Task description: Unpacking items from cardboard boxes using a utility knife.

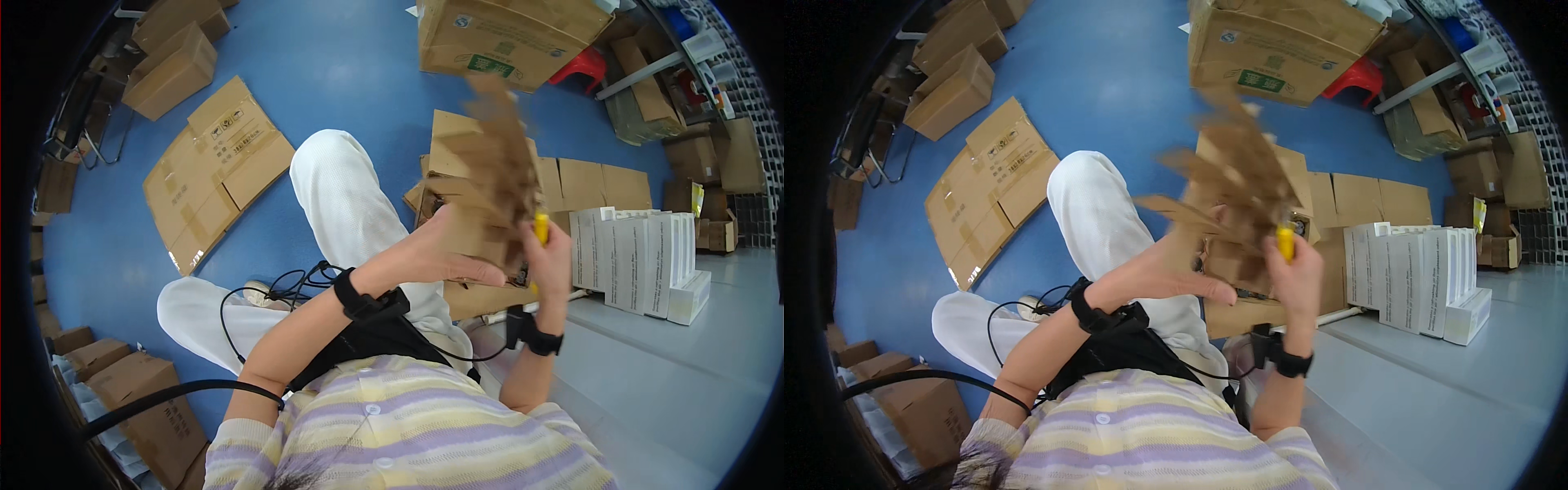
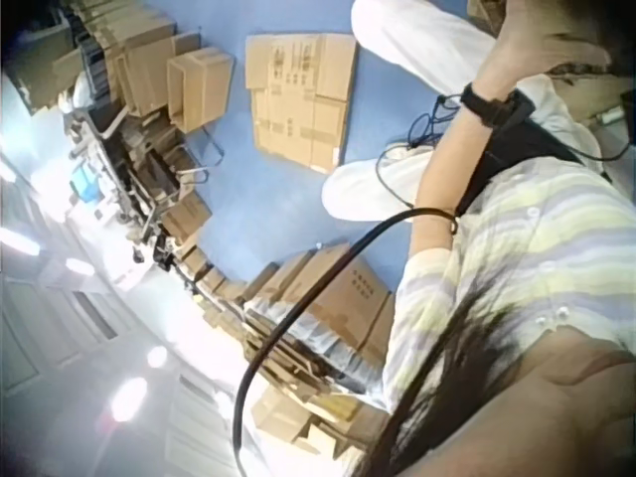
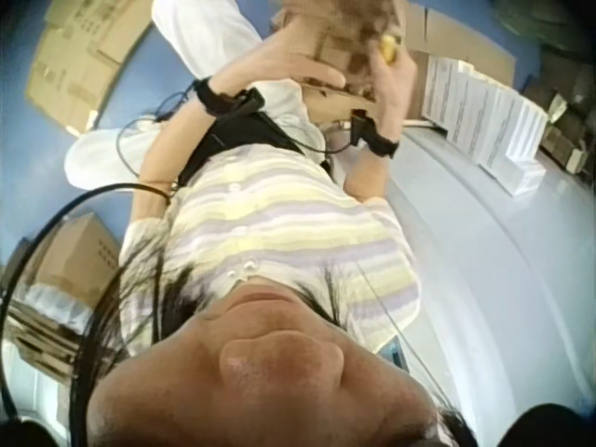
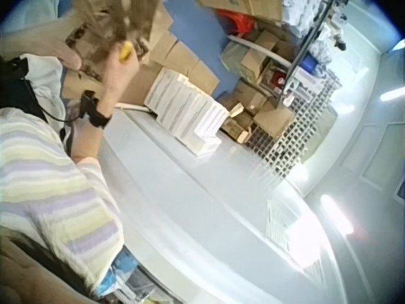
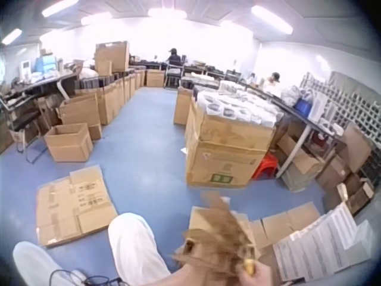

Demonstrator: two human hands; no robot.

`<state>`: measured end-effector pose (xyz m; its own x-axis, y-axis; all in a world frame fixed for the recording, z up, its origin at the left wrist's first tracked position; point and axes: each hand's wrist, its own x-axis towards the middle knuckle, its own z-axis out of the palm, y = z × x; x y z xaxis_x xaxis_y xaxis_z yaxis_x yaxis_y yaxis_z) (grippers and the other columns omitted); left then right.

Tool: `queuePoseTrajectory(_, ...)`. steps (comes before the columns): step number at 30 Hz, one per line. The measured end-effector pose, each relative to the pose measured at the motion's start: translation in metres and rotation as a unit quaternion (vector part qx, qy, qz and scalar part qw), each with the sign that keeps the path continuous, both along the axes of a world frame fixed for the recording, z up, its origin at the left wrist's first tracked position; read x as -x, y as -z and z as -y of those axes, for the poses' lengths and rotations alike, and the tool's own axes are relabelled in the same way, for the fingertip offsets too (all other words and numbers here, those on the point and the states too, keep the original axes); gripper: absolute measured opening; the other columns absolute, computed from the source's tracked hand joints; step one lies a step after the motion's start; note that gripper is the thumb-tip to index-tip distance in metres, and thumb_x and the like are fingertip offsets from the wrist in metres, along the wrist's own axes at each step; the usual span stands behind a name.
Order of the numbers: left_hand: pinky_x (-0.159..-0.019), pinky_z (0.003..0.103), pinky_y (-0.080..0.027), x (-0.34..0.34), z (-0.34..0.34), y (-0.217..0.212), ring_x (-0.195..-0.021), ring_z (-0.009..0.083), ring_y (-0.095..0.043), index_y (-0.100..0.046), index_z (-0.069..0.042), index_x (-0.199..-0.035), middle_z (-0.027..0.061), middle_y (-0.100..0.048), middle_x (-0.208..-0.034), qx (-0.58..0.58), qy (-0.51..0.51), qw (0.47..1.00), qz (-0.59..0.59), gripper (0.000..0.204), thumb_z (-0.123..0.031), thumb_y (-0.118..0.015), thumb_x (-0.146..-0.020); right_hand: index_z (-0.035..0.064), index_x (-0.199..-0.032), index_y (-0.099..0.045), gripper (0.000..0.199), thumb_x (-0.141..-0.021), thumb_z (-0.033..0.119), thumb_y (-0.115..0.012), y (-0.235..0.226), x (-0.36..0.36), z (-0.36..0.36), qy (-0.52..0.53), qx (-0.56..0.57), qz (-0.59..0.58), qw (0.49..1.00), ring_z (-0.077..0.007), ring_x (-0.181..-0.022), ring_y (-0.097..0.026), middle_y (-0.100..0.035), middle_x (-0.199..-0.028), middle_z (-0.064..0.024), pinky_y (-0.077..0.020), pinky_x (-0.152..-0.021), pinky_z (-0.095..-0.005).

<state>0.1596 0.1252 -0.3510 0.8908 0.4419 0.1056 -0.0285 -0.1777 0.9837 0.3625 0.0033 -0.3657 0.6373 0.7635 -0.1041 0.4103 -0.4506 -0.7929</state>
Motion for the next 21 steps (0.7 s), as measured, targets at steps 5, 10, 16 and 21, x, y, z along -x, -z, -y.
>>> queuePoseTrajectory(5,-0.099,0.032,-0.045,-0.002,-0.023,0.001,-0.115,0.0214,-0.057,-0.044,0.000,-0.135,0.0117,-0.058,-0.126,0.123,-0.232,0.956,0.130,0.069,-0.025,-0.079,-0.081,0.0002,-0.092,-0.065,0.021,-0.090,0.020,-0.070,-0.015,0.071,-0.045,-0.094,-0.091,-0.131,0.983,-0.0067,-0.061,-0.047,-0.056,-0.066,-0.0001,-0.0398,-0.055,-0.0252)
queuePoseTrajectory(10,-0.084,0.031,-0.055,0.074,-0.086,-0.035,-0.097,0.0122,-0.063,-0.054,-0.006,-0.121,0.0054,-0.065,-0.106,0.236,-0.377,0.860,0.249,0.036,-0.025,-0.067,-0.094,0.0063,-0.095,-0.069,0.019,-0.097,0.024,-0.064,-0.011,0.038,-0.058,0.002,-0.161,-0.129,0.979,-0.0015,-0.057,-0.049,-0.070,-0.080,0.0007,-0.0381,-0.050,-0.0192)
queuePoseTrajectory(16,-0.091,0.037,-0.052,0.143,-0.125,-0.049,-0.097,0.0206,-0.065,-0.059,-0.004,-0.117,0.0075,-0.066,-0.109,0.190,-0.497,0.784,0.319,0.033,-0.031,-0.060,-0.098,-0.0007,-0.109,-0.066,0.043,-0.089,0.037,-0.064,0.182,-0.132,0.050,0.200,0.048,0.110,0.972,-0.0280,-0.085,-0.066,-0.070,-0.094,-0.0165,-0.0521,-0.081,-0.0413)
queuePoseTrajectory(21,-0.100,0.037,-0.047,0.135,-0.128,-0.015,-0.109,0.0199,-0.060,-0.056,-0.006,-0.125,0.0084,-0.063,-0.119,0.223,-0.418,0.820,0.321,0.043,-0.040,-0.056,-0.099,0.0015,-0.101,-0.068,0.043,-0.086,0.041,-0.069,0.273,-0.126,0.085,0.221,0.107,0.019,0.969,-0.0232,-0.074,-0.065,-0.068,-0.083,-0.0114,-0.0517,-0.068,-0.0377)
